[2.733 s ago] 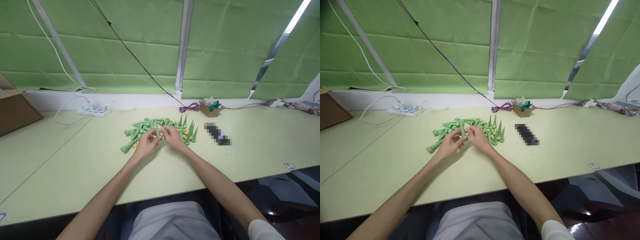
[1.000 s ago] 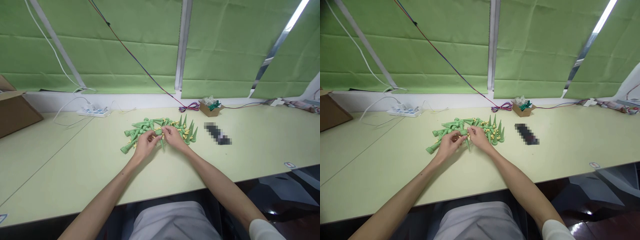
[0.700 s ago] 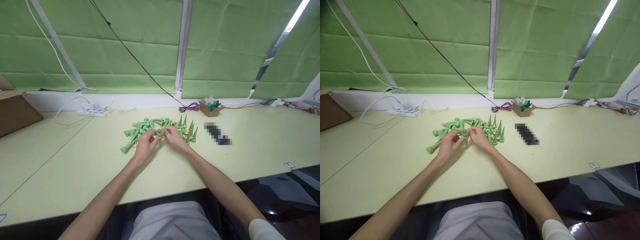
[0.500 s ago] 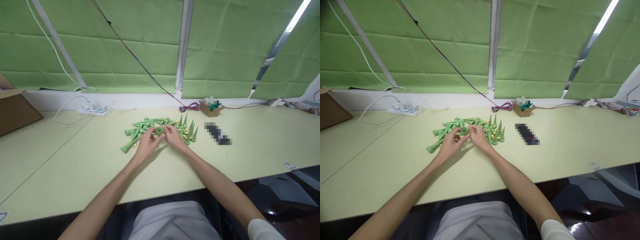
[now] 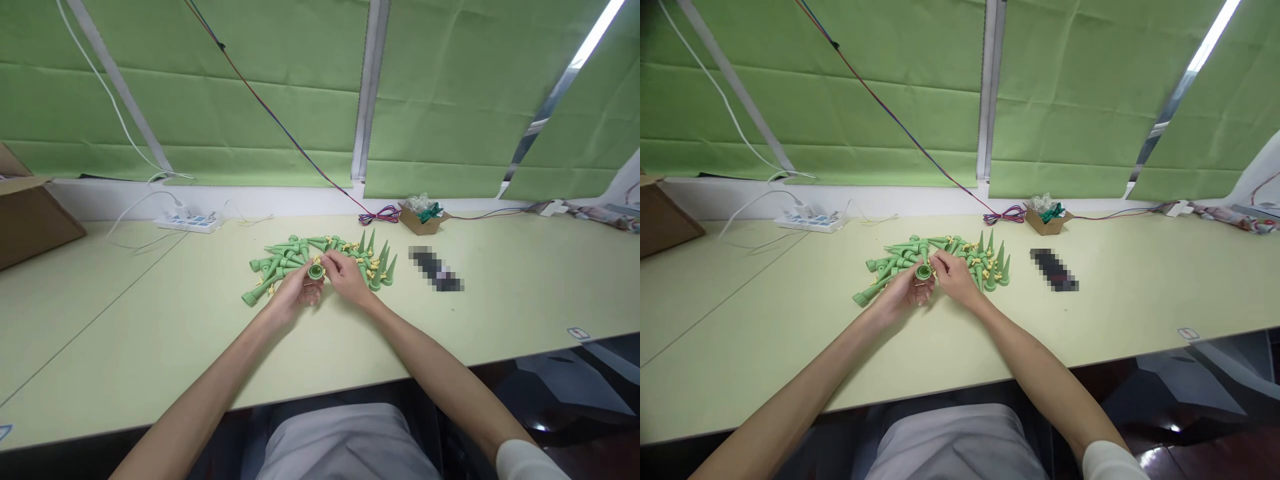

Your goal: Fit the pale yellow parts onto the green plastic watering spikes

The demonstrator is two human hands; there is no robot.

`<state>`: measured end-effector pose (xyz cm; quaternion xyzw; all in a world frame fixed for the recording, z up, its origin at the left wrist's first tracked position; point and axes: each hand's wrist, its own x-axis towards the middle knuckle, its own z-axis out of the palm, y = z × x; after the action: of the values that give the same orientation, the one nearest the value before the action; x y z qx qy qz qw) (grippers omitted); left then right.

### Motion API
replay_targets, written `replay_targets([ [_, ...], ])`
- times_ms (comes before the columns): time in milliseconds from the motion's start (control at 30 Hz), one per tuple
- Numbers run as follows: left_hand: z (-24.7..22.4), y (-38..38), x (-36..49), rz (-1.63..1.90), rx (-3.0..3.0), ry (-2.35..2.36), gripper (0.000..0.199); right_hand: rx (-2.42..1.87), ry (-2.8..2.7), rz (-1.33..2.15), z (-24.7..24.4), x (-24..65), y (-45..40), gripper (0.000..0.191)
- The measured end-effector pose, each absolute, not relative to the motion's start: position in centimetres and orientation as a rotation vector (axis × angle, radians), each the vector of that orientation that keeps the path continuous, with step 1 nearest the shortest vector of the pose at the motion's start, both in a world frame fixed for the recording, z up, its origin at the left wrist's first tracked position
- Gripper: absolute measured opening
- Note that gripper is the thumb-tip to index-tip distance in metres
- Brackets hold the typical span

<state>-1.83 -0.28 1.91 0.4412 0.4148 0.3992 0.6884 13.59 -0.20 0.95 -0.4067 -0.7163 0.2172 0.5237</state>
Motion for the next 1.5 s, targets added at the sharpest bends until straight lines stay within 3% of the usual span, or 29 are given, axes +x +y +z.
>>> replay_targets([
  [300, 1.9, -0.5, -2.0, 0.959, 1.055, 0.842, 0.037, -1.005, -1.713, 0.511, 0.6, 13.6, 0.2, 0.034],
  [733, 1.5, -0.7, -2.3, 1.191, 1.931, 1.183, 0.031, -1.097, -1.724, 0.617, 0.2, 13.5, 1.1, 0.032],
  [967, 0.4, -0.1, -3.0, 1.104, 2.419, 1.122, 0.025, -1.228, -1.601, 0.951, -1.0, 13.5, 2.1, 0.027],
  [1100, 0.4, -0.1, -2.8, 1.131, 2.359, 1.157, 0.026, -1.238, -1.528, 0.98, -1.3, 13.4, 2.1, 0.028],
  [1500, 1.8, -0.3, -2.1, 1.216, 1.642, 1.081, 0.046, -1.086, -1.516, 0.55, 0.0, 13.4, 0.9, 0.039],
])
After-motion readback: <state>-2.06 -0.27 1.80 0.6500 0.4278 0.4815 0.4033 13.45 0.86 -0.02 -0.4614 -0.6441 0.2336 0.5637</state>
